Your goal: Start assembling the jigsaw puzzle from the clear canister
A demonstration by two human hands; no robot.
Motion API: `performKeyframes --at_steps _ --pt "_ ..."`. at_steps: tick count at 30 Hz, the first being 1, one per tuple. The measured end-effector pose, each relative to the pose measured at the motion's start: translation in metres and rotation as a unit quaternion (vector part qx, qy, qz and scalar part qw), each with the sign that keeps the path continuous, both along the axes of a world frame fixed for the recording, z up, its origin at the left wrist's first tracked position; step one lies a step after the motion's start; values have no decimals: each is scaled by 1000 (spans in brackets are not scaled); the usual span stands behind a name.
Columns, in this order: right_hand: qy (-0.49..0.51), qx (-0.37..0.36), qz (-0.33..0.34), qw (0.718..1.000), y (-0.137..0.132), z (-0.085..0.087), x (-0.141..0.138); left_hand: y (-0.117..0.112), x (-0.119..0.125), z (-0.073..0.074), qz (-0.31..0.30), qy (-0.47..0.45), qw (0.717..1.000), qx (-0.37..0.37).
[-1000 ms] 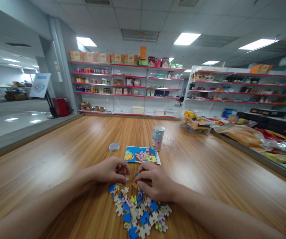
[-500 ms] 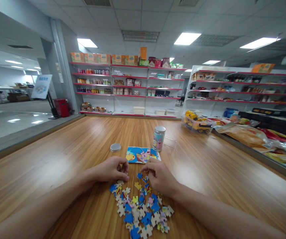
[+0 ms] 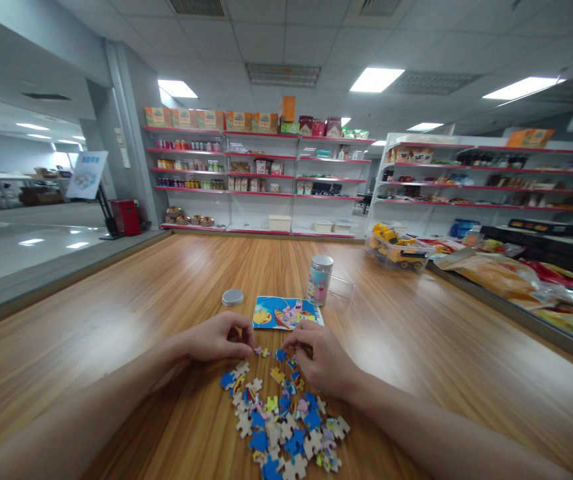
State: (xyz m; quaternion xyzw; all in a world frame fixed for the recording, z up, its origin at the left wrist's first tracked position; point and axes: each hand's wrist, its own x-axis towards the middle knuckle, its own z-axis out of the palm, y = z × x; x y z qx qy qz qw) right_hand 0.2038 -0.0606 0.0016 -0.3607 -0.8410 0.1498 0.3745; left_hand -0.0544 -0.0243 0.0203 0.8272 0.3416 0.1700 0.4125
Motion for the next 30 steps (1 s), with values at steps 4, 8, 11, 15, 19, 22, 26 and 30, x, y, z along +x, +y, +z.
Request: performKeyframes --at_steps 4,8,11,15,19,22,26,30 --pt "-9 10 21 1000 -2 4 -1 4 -6 -2 -32 37 999 -19" --pt "-56 33 56 996 -7 10 -2 4 -6 -3 -57 24 998 -3" --pt "-85 41 67 993 -10 13 -2 4 -5 -2 -68 12 997 16" --pt "-62 47 87 993 -10 14 -1 4 -5 -2 -59 7 998 7" --pt "-56 35 89 994 -9 12 -2 5 -8 -2 -51 14 999 -14" --pt "-60 20 87 994 -8 9 -2 5 -11 0 -69 18 997 -20" --pt "-53 21 89 994 -8 8 -2 4 -10 1 -89 19 996 0" --pt "-53 21 92 994 -8 7 -1 5 -8 1 -86 10 996 -5"
